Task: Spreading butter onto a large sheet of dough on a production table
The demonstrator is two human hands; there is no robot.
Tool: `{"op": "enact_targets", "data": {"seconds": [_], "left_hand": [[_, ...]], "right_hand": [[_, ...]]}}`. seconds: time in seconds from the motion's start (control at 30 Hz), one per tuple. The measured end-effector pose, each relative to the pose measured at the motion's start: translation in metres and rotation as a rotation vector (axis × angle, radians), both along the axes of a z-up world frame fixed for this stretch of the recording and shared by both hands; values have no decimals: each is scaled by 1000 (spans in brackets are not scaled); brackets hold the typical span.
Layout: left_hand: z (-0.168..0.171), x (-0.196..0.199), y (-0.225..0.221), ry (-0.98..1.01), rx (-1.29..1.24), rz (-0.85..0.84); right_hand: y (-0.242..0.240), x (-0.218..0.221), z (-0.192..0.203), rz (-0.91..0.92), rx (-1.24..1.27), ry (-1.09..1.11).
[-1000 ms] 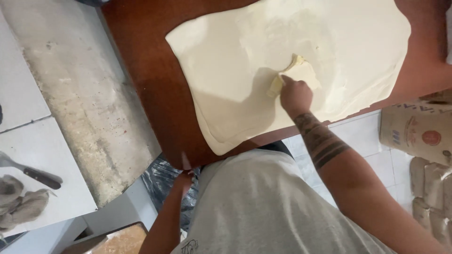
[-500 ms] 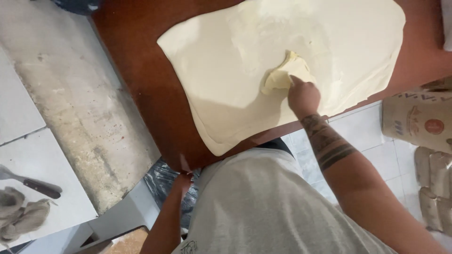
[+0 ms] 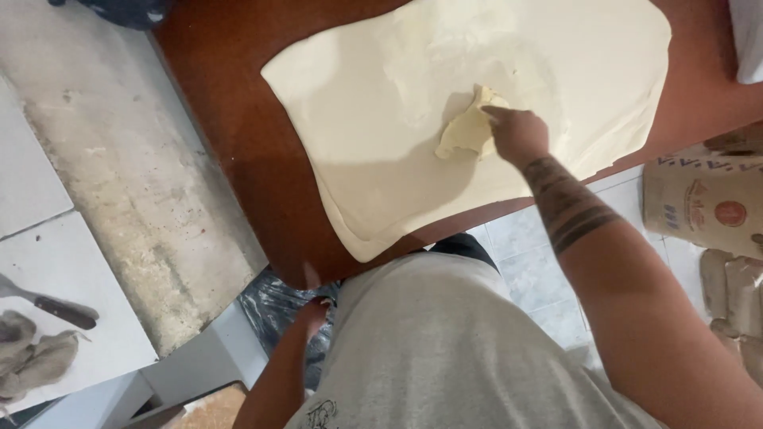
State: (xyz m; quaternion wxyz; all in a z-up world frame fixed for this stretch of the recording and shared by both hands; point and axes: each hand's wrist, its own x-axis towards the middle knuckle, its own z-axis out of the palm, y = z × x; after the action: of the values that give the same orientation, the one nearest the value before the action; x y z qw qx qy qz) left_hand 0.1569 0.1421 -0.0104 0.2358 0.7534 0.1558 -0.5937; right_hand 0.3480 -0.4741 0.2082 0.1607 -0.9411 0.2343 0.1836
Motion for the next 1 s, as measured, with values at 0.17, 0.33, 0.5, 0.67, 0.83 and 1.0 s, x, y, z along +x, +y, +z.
{"op": "enact_targets", "data": {"seconds": [0.17,0.33,0.5,0.67,0.83,1.0], "left_hand": [[8,-23,-8,-25,-99,-115],[31,-6,-18,-52,-120,218],[36,-8,-2,-87,-88,421],[-8,-23,7,-29,-207,505],[6,-11,-8,-229,-67,-853],[-65,-6,9,-130,-598,-22]], "right_hand": [[69,-30,6,167,11,55],[54,-20,36,234,111,12],[19,21,6,349,-84,-50],[42,-8,-2,394,-51,8],[59,-37,12,481,-63,52],[26,-82,41,260,163,86]]}}
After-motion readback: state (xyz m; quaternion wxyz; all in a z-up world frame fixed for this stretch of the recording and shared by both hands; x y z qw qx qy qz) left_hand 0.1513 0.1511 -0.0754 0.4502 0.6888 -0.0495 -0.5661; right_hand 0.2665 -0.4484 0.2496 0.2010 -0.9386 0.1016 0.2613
